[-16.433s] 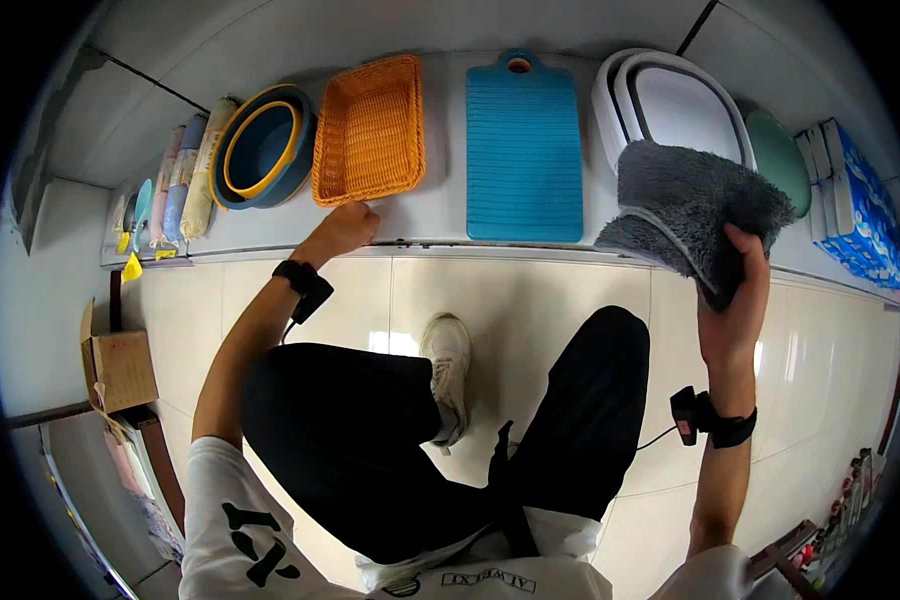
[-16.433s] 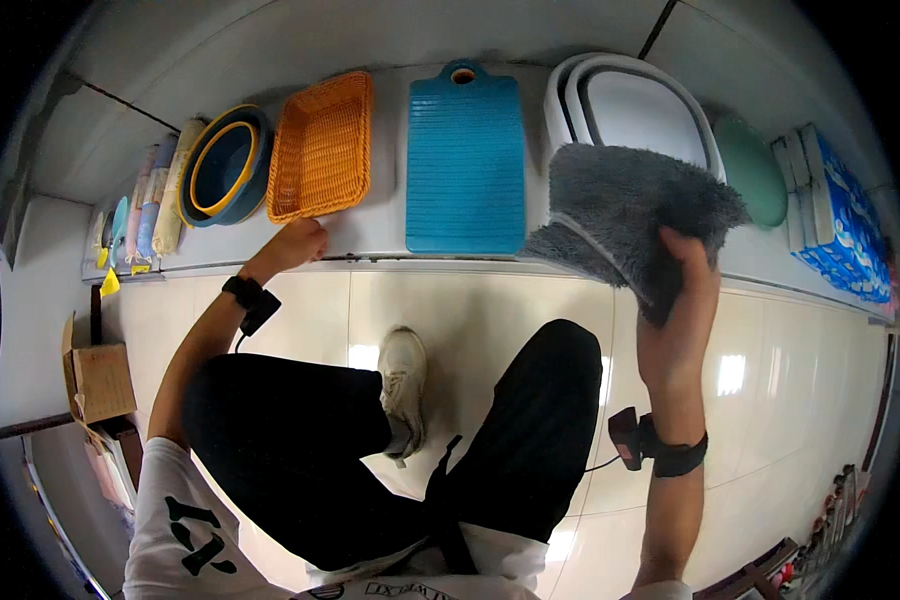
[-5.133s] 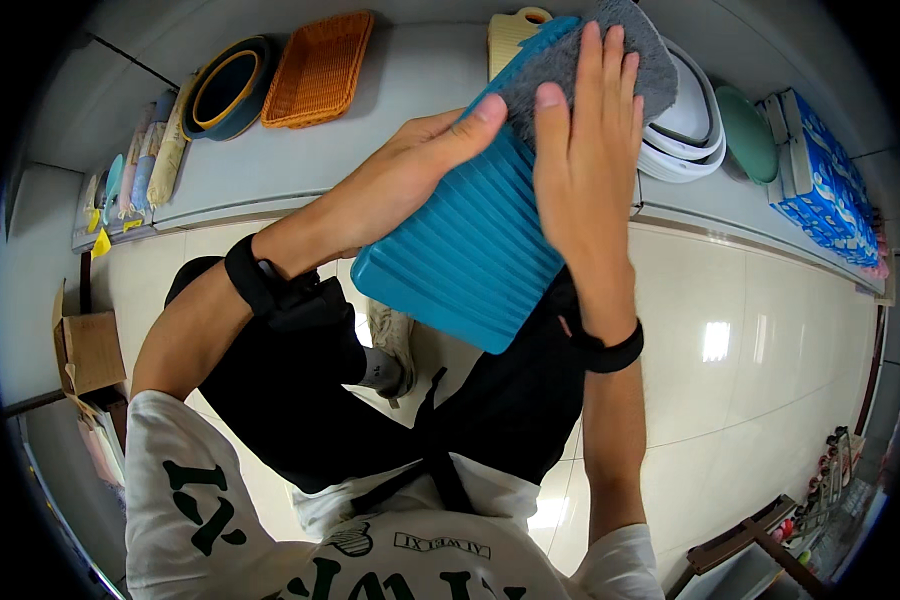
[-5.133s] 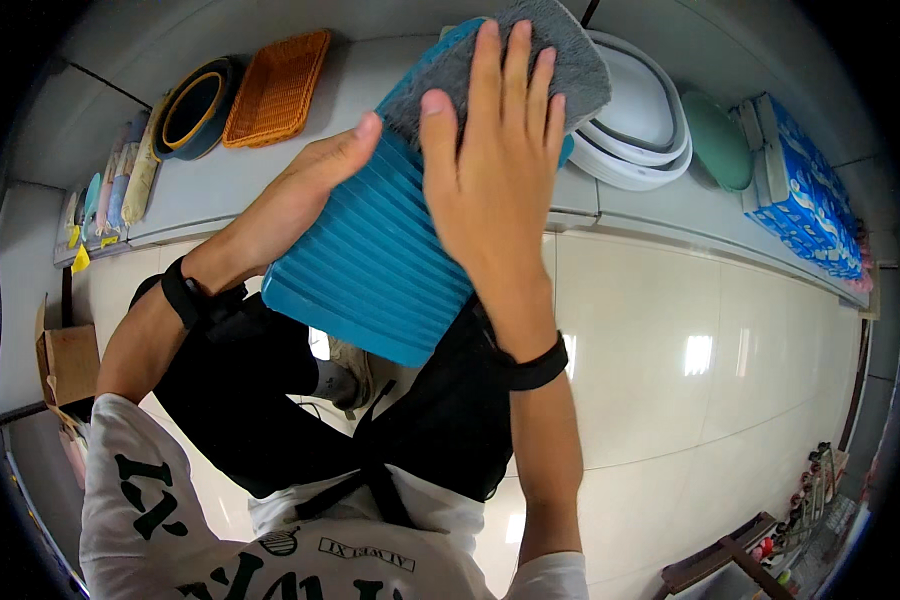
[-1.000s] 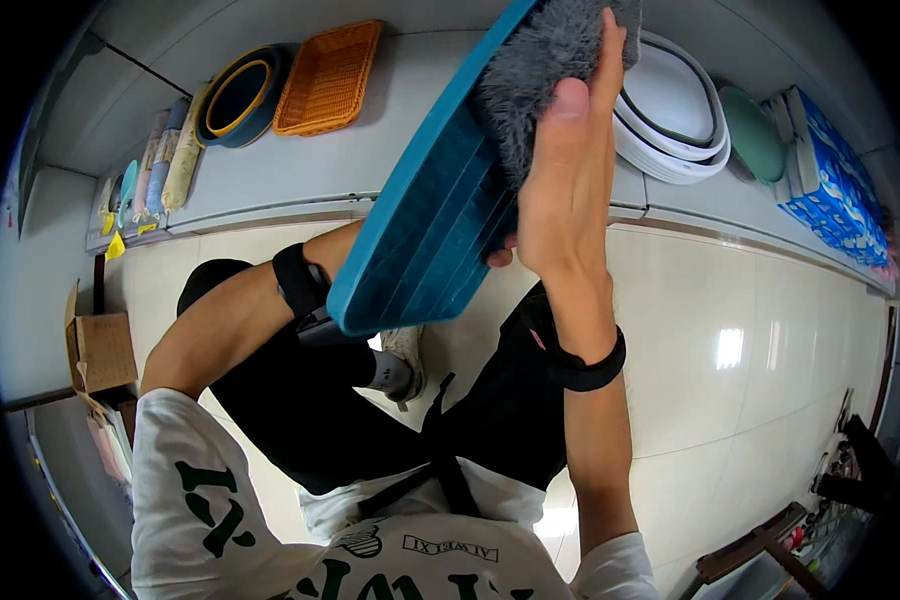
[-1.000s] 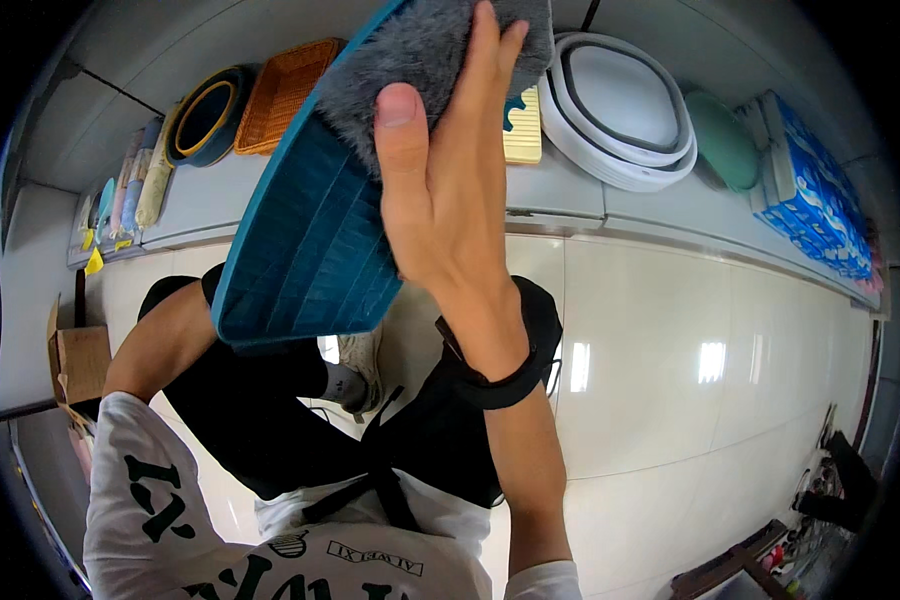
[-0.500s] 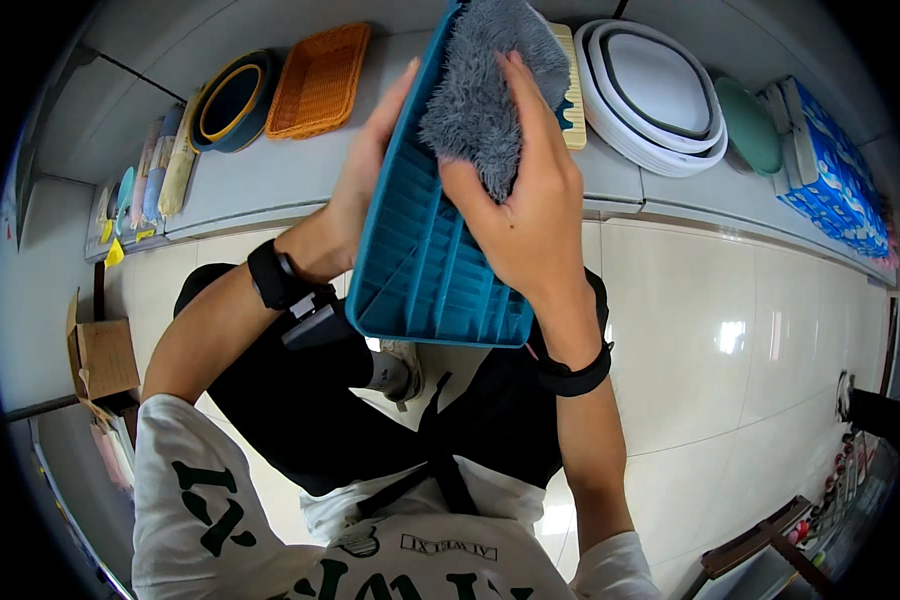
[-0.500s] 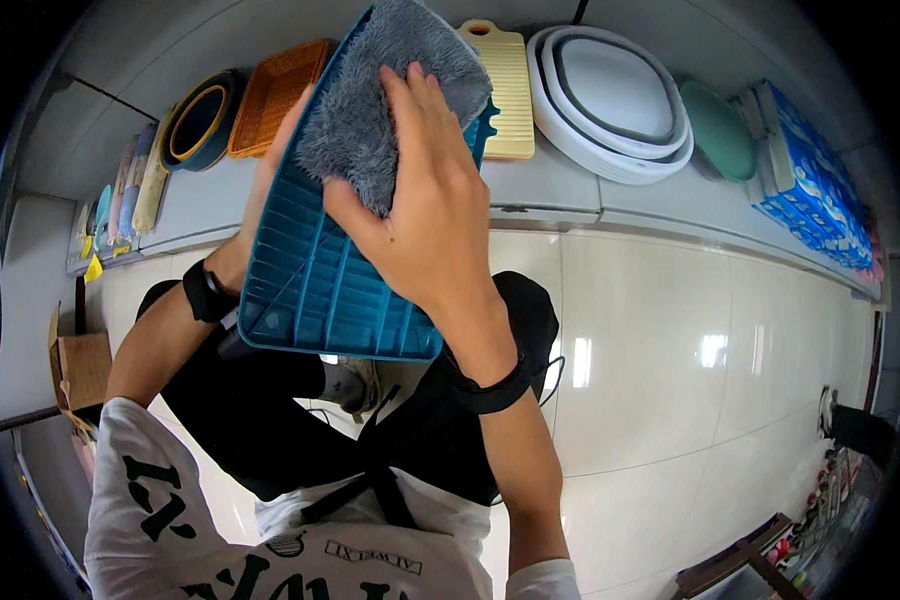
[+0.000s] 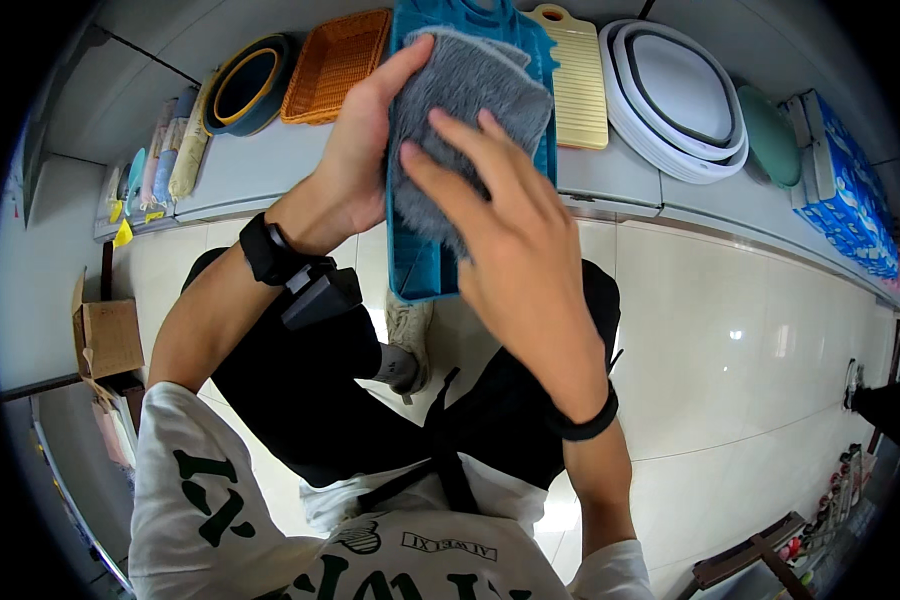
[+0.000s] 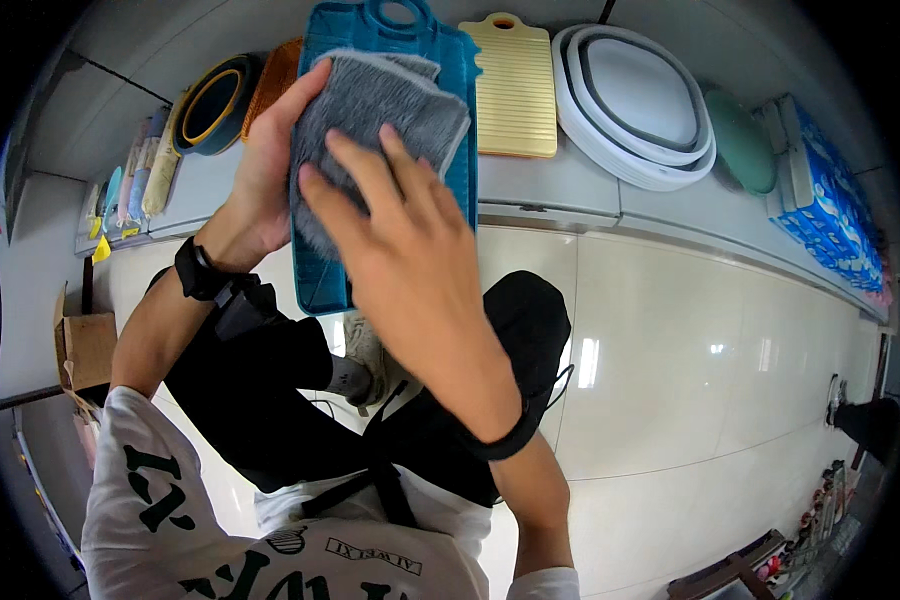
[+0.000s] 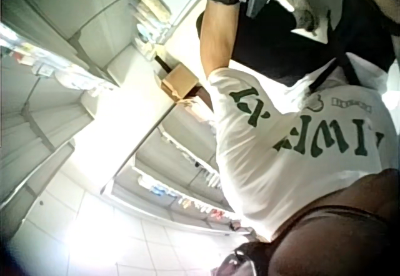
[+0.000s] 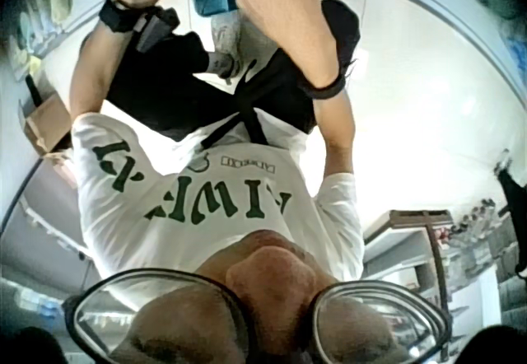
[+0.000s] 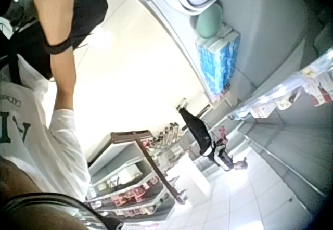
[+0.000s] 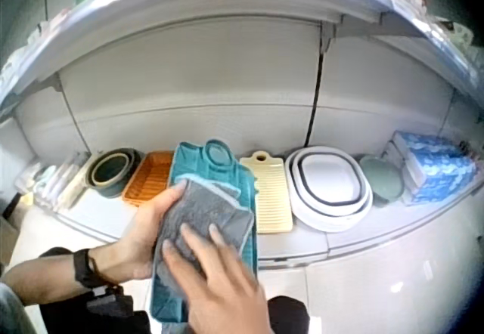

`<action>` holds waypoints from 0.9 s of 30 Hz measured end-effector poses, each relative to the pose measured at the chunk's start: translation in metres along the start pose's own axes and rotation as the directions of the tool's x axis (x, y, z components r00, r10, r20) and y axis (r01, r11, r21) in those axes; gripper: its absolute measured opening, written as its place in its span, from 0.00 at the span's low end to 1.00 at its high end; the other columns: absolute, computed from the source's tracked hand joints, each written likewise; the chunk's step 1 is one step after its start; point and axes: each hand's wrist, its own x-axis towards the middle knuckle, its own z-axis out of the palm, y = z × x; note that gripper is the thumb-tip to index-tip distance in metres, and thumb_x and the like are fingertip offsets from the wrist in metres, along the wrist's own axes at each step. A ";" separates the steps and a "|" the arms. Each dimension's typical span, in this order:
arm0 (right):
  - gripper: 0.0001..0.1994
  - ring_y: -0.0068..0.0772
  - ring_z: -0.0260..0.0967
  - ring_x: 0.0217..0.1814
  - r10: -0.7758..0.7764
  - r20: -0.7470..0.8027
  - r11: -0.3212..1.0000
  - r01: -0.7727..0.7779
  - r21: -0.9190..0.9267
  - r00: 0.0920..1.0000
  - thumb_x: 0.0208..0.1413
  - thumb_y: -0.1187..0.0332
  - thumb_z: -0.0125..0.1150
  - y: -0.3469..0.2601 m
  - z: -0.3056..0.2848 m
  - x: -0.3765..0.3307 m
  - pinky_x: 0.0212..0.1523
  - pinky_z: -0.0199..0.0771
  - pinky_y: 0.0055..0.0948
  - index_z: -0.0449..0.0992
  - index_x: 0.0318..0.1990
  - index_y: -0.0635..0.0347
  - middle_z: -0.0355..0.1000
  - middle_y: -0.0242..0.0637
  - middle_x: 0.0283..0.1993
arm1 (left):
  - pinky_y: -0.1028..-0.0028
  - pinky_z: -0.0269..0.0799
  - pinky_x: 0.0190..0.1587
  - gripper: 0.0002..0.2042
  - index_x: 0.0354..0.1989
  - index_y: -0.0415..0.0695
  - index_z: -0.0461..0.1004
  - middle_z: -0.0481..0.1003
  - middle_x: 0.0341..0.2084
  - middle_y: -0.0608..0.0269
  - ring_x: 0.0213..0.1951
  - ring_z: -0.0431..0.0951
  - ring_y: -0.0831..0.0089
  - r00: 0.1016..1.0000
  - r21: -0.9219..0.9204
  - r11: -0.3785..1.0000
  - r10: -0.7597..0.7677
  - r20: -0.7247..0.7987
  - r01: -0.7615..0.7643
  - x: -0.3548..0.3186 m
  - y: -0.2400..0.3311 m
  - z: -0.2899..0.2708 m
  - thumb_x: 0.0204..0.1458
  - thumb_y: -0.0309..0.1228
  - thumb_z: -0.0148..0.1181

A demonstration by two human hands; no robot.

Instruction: Using a grey cloth to wipe down and clean plastic buckets, a basket, and washboards on a supermarket shelf.

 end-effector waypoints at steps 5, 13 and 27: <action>0.23 0.58 0.62 0.72 -0.046 0.131 0.994 0.058 -0.087 0.990 0.49 0.75 0.60 -0.034 -0.007 -0.036 0.66 0.68 0.57 0.80 0.56 0.55 0.70 0.38 0.65 | 0.58 0.74 0.62 0.32 0.70 0.47 0.66 0.73 0.64 0.54 0.60 0.77 0.62 0.996 -0.106 0.994 -0.028 -0.088 0.019 -0.001 0.013 -0.004 0.68 0.59 0.43; 0.23 0.49 0.68 0.68 0.096 0.049 0.975 -0.084 -0.205 0.994 0.50 0.76 0.60 -0.016 -0.011 -0.047 0.64 0.67 0.53 0.80 0.56 0.51 0.71 0.38 0.65 | 0.47 0.65 0.68 0.36 0.76 0.53 0.56 0.63 0.71 0.54 0.69 0.65 0.55 0.999 0.001 1.000 0.019 0.034 -0.019 0.003 0.002 -0.006 0.67 0.63 0.40; 0.39 0.56 0.61 0.72 0.104 0.069 0.987 -0.094 -0.129 0.992 0.37 0.80 0.67 0.010 -0.027 -0.031 0.70 0.62 0.50 0.76 0.64 0.48 0.62 0.45 0.73 | 0.61 0.76 0.63 0.33 0.72 0.42 0.59 0.69 0.62 0.51 0.63 0.73 0.62 0.993 0.413 0.905 0.073 0.092 -0.105 -0.008 -0.027 0.012 0.70 0.55 0.44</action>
